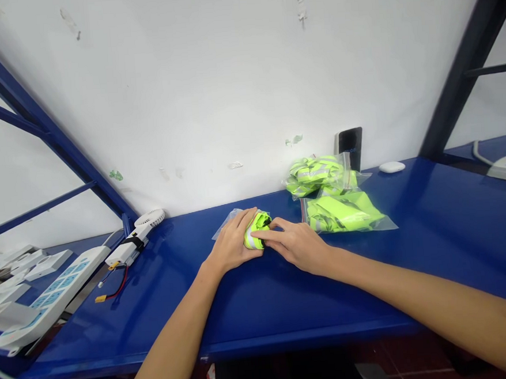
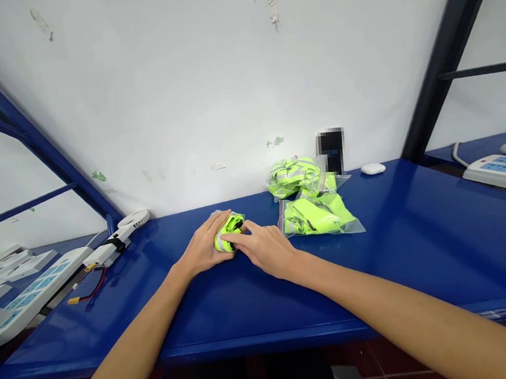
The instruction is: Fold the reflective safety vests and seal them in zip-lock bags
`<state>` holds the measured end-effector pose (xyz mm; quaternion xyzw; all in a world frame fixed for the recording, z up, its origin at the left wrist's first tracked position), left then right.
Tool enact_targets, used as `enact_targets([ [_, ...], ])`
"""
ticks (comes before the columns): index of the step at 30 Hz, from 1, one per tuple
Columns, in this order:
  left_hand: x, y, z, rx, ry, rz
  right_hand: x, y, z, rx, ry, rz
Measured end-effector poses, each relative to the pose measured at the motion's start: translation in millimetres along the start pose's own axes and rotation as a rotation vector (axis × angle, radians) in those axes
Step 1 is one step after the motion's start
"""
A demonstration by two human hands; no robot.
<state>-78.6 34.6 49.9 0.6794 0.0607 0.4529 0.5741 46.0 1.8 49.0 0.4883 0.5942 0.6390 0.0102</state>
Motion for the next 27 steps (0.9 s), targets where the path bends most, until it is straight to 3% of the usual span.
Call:
enact_targets([
  [7,1.8,-3.3,3.9,0.012,-0.003,0.028,0.0,-2.9,2.0,0.047,-0.024,-0.001],
  [14,8.1,-10.2,31.0,0.042,-0.120,0.112,2.4,-12.3,2.8,0.215,0.003,-0.083],
  [20,8.7,-7.2,33.4,0.068,-0.114,0.099,3.0,-11.7,-1.8,0.273,-0.088,-0.179],
  [27,12.9,-9.4,55.4,0.080,-0.168,0.010,0.4,-22.7,-4.7,0.421,-0.093,-0.271],
])
Point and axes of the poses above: each hand's wrist, its own x-axis towards the middle knuckle, its own y-axis out of the back of the hand, z = x × y, the point moved 8 cm from there along x, towards the middle knuckle, and after that the axes turned 5 degrees about z, right-handed, at the moved point
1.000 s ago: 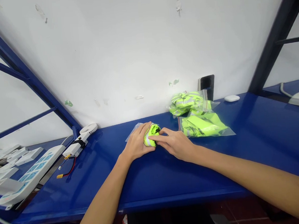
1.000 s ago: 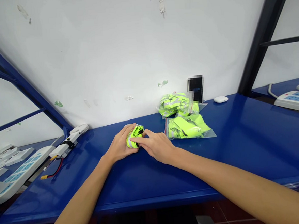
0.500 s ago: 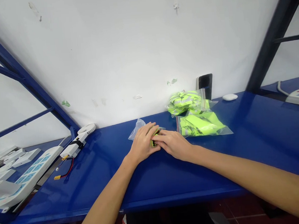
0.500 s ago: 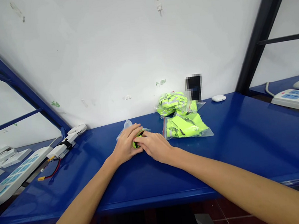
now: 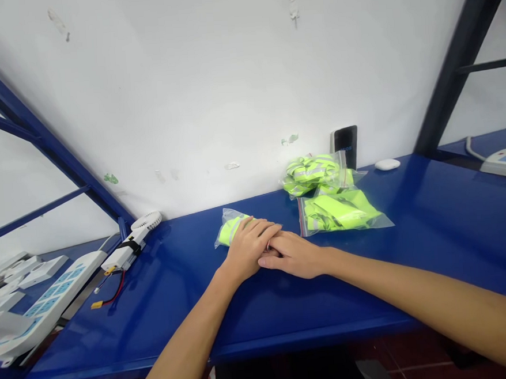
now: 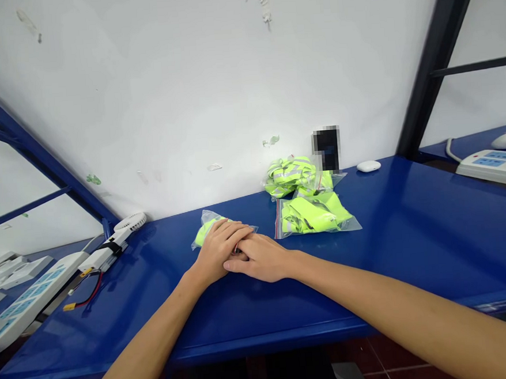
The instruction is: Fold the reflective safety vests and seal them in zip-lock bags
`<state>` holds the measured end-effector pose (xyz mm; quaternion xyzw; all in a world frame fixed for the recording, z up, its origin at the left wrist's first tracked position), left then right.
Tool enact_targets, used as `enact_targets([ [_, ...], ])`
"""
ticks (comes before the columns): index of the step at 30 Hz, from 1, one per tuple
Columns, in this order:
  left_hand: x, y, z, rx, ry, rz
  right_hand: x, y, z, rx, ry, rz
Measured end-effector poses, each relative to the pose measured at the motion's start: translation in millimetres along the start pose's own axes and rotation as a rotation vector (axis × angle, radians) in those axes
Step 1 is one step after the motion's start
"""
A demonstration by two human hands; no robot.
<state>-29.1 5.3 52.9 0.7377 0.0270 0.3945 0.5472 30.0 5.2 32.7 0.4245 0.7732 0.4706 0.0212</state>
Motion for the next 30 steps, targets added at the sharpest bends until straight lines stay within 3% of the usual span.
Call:
enact_targets([
  [9,1.1,2.7,4.3,-0.017,-0.028,0.051,3.3,-2.6,4.3,0.061,-0.023,0.007],
  [13,1.2,-1.3,1.9,-0.090,-0.025,-0.005,4.5,1.2,9.4,0.143,-0.061,-0.004],
  [16,1.2,-5.7,1.5,-0.237,0.014,-0.051,7.1,5.0,15.4,0.344,-0.065,-0.015],
  [20,3.6,0.8,-9.8,-0.683,0.246,0.033,11.7,3.0,21.7,0.612,-0.066,-0.069],
  [25,12.8,31.9,-51.3,-1.305,0.615,0.298,12.8,0.8,24.7,0.708,-0.146,-0.041],
  [28,20.7,47.9,-76.1,-1.236,0.736,0.356,8.6,-1.8,16.8,0.696,-0.108,-0.117],
  [30,22.5,40.0,-86.9,-1.045,0.816,0.269,5.9,-2.6,12.5,0.689,-0.075,-0.162],
])
Point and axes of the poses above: each hand's wrist, its own x-axis towards the middle knuckle, its own y-axis out of the back of the hand, z = x × y, the point moved 8 cm from there along x, towards the middle knuckle, and after that the axes turned 5 degrees about z, right-handed, at the moved point
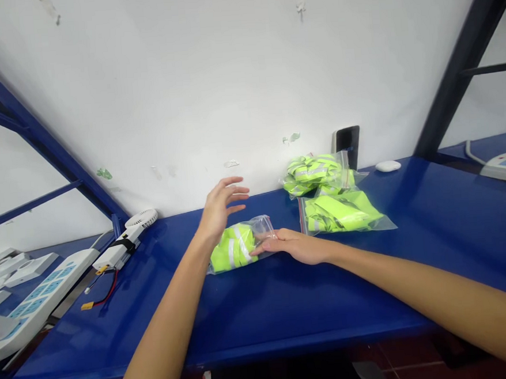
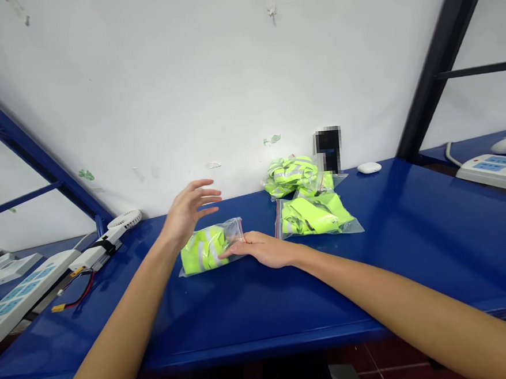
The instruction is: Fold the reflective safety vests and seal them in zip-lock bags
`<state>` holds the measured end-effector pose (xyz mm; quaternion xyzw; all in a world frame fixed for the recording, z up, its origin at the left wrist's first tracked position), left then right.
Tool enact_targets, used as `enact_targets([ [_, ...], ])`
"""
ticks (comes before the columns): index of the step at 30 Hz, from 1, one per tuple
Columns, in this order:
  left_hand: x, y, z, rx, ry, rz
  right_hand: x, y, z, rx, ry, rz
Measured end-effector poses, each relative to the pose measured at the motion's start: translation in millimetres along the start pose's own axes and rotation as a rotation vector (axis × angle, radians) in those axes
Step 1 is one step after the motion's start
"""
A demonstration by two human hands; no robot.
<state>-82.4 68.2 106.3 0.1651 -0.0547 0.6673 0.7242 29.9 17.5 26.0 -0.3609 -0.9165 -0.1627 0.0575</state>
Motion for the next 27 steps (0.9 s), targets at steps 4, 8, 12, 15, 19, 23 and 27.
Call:
enact_targets([
  [4,11.0,-18.6,-40.9,0.565,0.000,-0.077,2.2,4.0,3.7,-0.083,-0.021,0.074],
  [8,20.5,-25.1,-72.9,0.795,-0.017,-0.059,7.0,17.2,15.5,-0.289,-0.106,0.298],
  [12,26.0,-23.4,-79.4,0.839,-0.037,-0.069,2.4,36.4,14.0,-0.470,-0.105,0.529],
  [15,24.4,-24.2,-79.1,0.844,-0.045,-0.121,1.4,37.9,20.9,-0.496,-0.214,0.462],
  [19,17.8,-30.3,-80.4,0.716,-0.029,-0.272,-0.5,42.0,22.3,-0.547,-0.298,0.469],
  [23,16.2,-28.6,-80.0,0.532,-0.003,-0.294,0.7,38.4,27.8,-0.453,-0.337,0.396],
  [27,16.4,-27.4,-81.0,0.526,-0.021,-0.301,2.9,37.1,28.7,-0.397,-0.302,0.340],
])
Point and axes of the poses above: each hand's wrist, its own x-axis towards the middle knuckle, its own y-axis out of the back of the hand, z = x × y, the point moved 8 cm from there along x, towards the middle knuckle, and after that the axes turned 5 degrees about z, right-handed, at the moved point
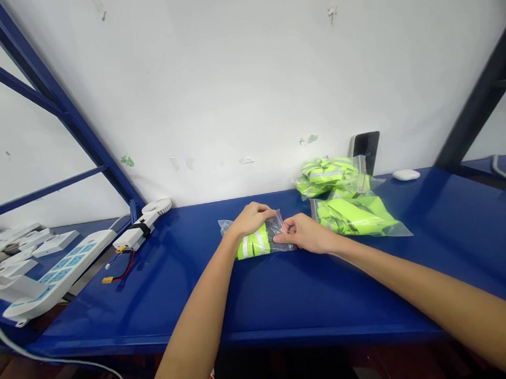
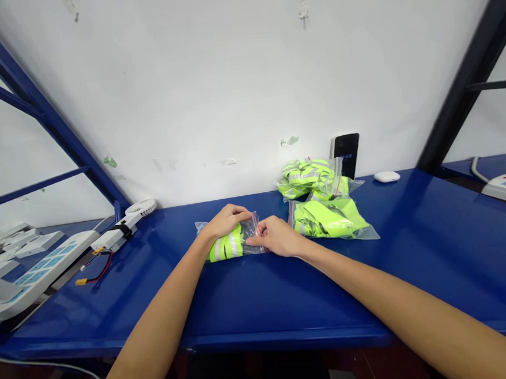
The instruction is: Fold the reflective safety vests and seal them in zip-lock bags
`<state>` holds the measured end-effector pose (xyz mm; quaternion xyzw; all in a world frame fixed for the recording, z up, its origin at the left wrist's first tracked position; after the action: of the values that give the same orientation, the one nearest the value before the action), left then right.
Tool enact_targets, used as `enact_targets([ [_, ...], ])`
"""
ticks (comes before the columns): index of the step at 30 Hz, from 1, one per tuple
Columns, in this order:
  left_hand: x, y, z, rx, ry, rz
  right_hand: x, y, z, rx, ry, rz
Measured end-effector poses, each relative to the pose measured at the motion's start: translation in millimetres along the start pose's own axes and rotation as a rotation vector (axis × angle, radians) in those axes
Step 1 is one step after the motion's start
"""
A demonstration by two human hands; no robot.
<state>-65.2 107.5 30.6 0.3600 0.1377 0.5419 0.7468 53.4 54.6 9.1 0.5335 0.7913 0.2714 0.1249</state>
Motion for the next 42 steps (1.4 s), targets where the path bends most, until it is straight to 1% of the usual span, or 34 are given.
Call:
enact_targets([
  [3,-2.0,2.1,5.2,0.045,-0.058,0.029,2.2,3.7,2.1,-0.005,-0.001,0.035],
  [6,-6.9,3.5,17.2,0.143,-0.139,0.069,3.5,5.9,3.8,-0.015,0.008,0.078],
  [9,-13.5,9.6,30.7,0.212,-0.173,0.145,3.2,4.7,4.8,-0.022,0.034,0.108],
  [10,-16.1,13.4,35.5,0.224,-0.180,0.177,2.9,5.5,4.4,-0.026,0.049,0.137],
  [12,-21.1,21.7,44.9,0.225,-0.194,0.217,1.6,11.5,2.8,0.003,0.083,0.244],
  [13,-23.2,25.2,49.0,0.203,-0.197,0.217,0.5,14.8,2.0,0.046,0.095,0.296],
  [14,-24.7,28.2,52.2,0.172,-0.197,0.207,-0.2,15.7,1.4,0.113,0.100,0.313],
  [15,-25.7,30.6,54.7,0.142,-0.194,0.193,-0.2,13.2,0.6,0.194,0.100,0.284],
  [16,-26.1,32.5,56.3,0.120,-0.189,0.184,-0.1,8.0,-1.2,0.278,0.099,0.219],
  [18,-25.3,34.5,57.2,0.127,-0.175,0.192,-1.1,-3.6,-6.9,0.399,0.103,0.083],
  [19,-24.3,34.3,56.4,0.158,-0.167,0.206,-2.0,-6.9,-9.4,0.430,0.108,0.054],
  [21,-22.0,31.7,52.8,0.238,-0.147,0.246,-3.1,-8.7,-10.1,0.456,0.099,0.080],
  [23,-20.5,27.8,48.7,0.306,-0.139,0.293,-3.0,-10.7,-5.6,0.469,0.059,0.114],
  [26,-20.5,22.7,42.6,0.336,-0.140,0.345,-1.4,-9.5,2.9,0.452,0.018,0.166],
  [28,-20.9,19.6,39.0,0.312,-0.138,0.349,-0.5,-0.9,2.6,0.345,0.068,0.238],
  [30,-21.4,17.0,36.9,0.268,-0.139,0.340,-0.5,9.7,-1.0,0.176,0.140,0.319],
  [32,-21.9,15.3,36.2,0.216,-0.138,0.334,0.2,15.9,-2.3,0.060,0.176,0.354],
  [33,-22.1,14.8,36.2,0.193,-0.137,0.332,1.2,17.0,-1.2,0.051,0.178,0.351],
  [37,-22.2,13.1,37.6,0.151,-0.129,0.313,5.5,14.6,7.2,0.174,0.168,0.307],
  [42,-23.3,6.8,44.0,0.145,-0.172,0.252,7.4,13.2,13.1,0.267,0.151,0.317],
])
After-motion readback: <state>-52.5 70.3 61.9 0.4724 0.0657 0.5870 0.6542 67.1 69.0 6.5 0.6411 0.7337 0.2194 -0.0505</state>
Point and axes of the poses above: each hand's wrist, its own x-axis towards the middle knuckle, its own y-axis out of the back of the hand, z = x × y, the point moved 8 cm from there along x, towards the middle knuckle, and after that the axes turned 5 degrees about z, right-handed, at the moved point
